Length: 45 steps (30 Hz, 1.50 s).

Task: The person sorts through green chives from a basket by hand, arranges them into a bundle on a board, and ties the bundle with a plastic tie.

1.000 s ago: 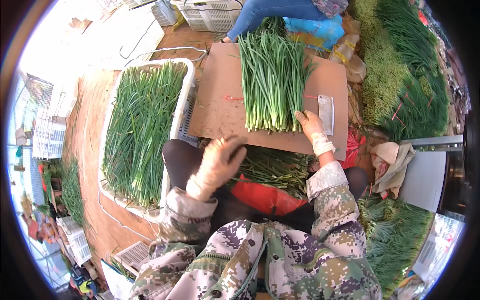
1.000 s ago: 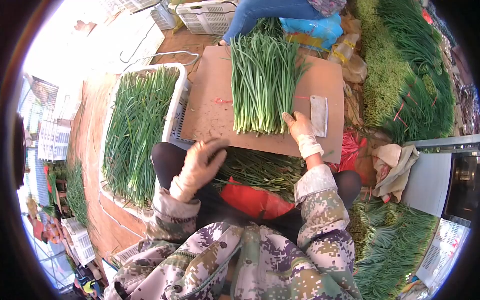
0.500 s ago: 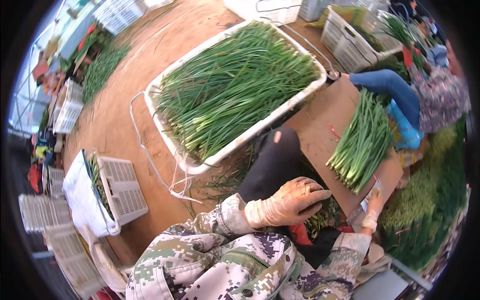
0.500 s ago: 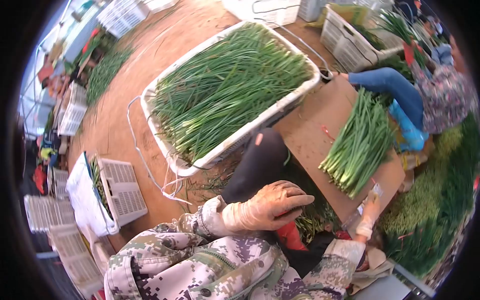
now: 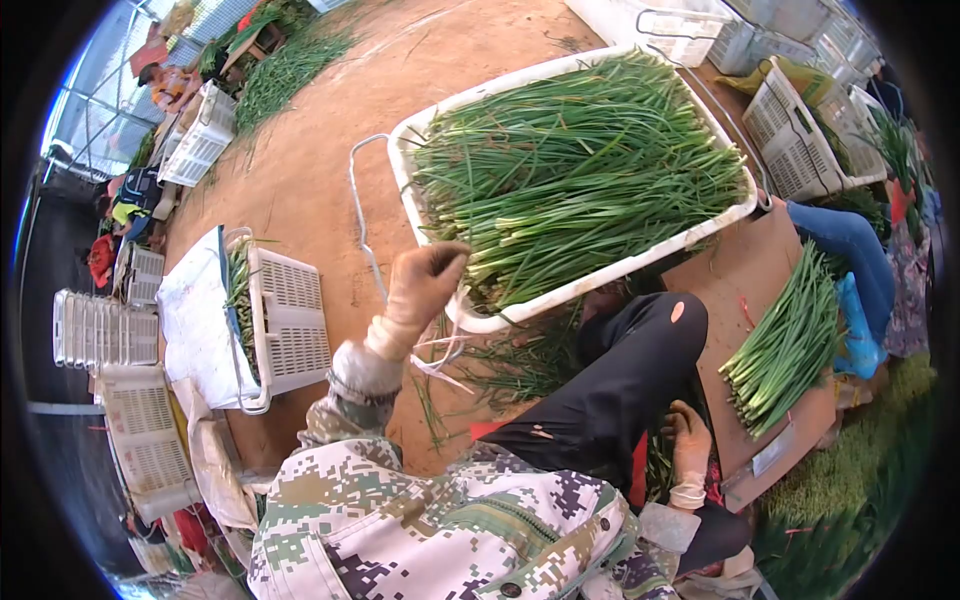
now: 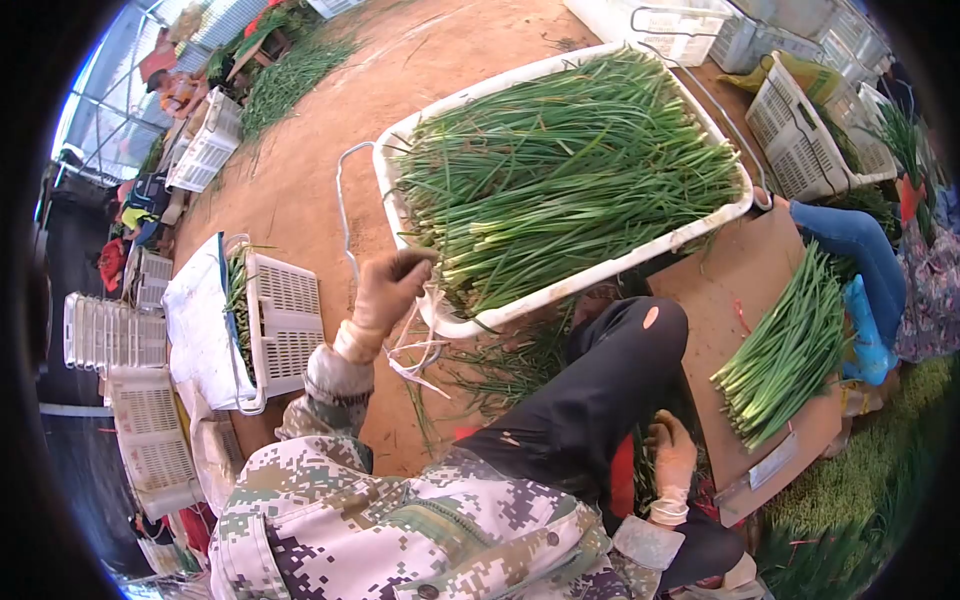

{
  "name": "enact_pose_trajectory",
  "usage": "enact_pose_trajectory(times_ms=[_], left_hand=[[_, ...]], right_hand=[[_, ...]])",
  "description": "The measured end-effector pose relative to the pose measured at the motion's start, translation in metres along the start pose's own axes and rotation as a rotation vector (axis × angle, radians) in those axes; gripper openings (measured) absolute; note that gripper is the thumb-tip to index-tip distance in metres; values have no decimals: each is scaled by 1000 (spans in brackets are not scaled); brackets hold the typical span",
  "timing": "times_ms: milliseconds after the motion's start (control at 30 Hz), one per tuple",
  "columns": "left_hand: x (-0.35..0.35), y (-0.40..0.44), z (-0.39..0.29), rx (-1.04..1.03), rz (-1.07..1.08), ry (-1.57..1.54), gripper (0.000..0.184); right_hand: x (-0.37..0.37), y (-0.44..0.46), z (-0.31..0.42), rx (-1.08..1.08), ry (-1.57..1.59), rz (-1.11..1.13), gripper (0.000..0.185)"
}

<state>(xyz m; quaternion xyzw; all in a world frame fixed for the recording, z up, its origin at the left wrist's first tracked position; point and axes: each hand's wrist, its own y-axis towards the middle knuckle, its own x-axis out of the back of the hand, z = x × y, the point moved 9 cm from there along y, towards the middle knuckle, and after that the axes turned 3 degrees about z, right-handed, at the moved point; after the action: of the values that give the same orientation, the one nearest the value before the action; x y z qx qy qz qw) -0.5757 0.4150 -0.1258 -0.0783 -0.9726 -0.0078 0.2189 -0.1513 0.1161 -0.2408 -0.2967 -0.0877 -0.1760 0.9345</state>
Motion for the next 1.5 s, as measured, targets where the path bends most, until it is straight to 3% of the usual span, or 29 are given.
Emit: enact_pose_trajectory(times_ms=[33, 100, 200, 267, 300, 367, 433, 500, 567, 633, 800, 867, 967, 1100, 1133, 1167, 1267, 1300, 1367, 1433, 1500], left_hand=[[4, 8, 7, 133, 39, -90, 18], [6, 24, 4, 210, 34, -179, 16], [-6, 49, 13, 167, 75, -162, 15], [-15, 61, 7, -56, 41, -6, 16], [-19, 64, 9, -56, 48, -11, 16], [-20, 60, -18, -280, -25, 309, 13], [-27, 62, -10, -171, 75, 321, 19], [-40, 62, -10, -233, 135, 574, 28], [-50, 67, -9, -213, 203, 584, 37], [-64, 74, -7, -344, 197, 742, 44], [-99, 94, 28, -170, 409, 1029, 29], [-105, 88, 13, -260, 361, 1087, 14], [-110, 70, 1, -399, 296, 1144, 6], [-104, 43, -4, -370, 232, 1081, 4], [-102, 46, 8, -223, 283, 1045, 20], [-97, 43, 11, -217, 281, 1045, 20], [-60, 31, -10, -145, 241, 781, 61], [-46, 33, -4, -198, 135, 744, 62], [-11, 43, 9, -104, -54, 644, 49], [9, 67, 78, 142, -2, 405, 40], [19, 72, 91, 256, -18, 385, 43]], right_hand=[[-8, 3, -9, 3, -52, 22, 28], [-22, 1, -13, -18, -72, 35, 30], [-21, 5, -26, 141, -309, 2, 29], [-19, -1, -15, 232, -418, -35, 29], [-19, -5, -4, 324, -522, -70, 29], [-18, -12, 0, 244, -486, -83, 30], [-16, -13, -11, 173, -446, -96, 31], [-18, -10, -35, 123, -383, -63, 31], [-30, -17, -19, 144, -384, -57, 31], [-37, -21, -12, 172, -385, -51, 30], [-40, -22, -7, 224, -484, -50, 31], [-34, -20, -19, 220, -433, -58, 31], [-32, -19, -28, 235, -412, -56, 30], [-37, -21, -18, 253, -461, -73, 29], [-39, -21, -15, 264, -473, -65, 31], [-38, -19, -18, 265, -476, -60, 31], [-34, -14, -25, 289, -481, -40, 32], [-31, -15, -25, 277, -476, -49, 33], [-29, -13, -26, 261, -471, -55, 33], [-29, -11, -29, 239, -503, -45, 33], [-34, -12, -27, 221, -516, -44, 32]])
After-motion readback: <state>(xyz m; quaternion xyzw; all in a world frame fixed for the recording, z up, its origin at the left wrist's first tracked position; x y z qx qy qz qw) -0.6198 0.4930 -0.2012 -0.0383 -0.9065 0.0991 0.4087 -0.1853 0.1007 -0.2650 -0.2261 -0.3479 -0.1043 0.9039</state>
